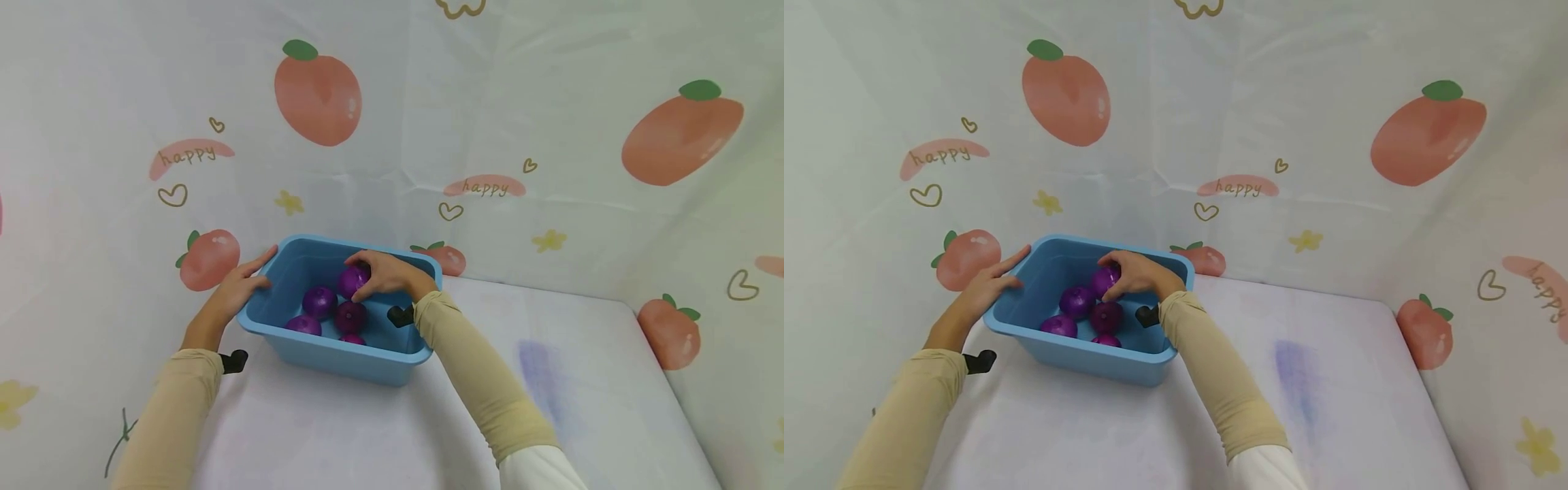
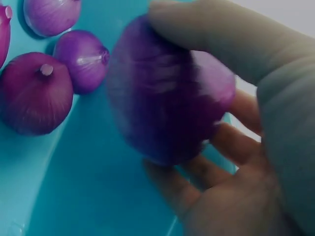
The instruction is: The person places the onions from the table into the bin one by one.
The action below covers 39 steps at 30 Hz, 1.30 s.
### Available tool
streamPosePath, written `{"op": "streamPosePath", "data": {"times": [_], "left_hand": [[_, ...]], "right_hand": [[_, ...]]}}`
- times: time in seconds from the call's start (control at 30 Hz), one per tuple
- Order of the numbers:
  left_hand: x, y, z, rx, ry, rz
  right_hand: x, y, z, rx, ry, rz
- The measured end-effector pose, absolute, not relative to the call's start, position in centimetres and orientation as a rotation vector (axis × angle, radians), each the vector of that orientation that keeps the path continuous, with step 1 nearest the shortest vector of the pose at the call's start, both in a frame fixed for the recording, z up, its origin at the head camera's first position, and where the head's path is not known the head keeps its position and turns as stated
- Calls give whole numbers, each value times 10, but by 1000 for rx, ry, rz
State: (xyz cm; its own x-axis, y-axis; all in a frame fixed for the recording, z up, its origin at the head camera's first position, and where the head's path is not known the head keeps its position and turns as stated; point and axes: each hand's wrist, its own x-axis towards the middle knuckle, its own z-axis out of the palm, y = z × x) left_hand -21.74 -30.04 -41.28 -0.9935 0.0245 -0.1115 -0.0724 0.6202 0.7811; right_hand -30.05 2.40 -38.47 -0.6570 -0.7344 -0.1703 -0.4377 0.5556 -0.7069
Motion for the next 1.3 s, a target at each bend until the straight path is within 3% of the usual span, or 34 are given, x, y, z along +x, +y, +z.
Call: {"op": "streamPosePath", "data": {"times": [0.57,1.3], "left_hand": [[-217,-298,-414,-30,2716,1313],[-217,-301,-413,-6,2732,1312]], "right_hand": [[-301,34,-387,-867,2323,-559],[-303,35,-386,-868,2305,-587]]}}
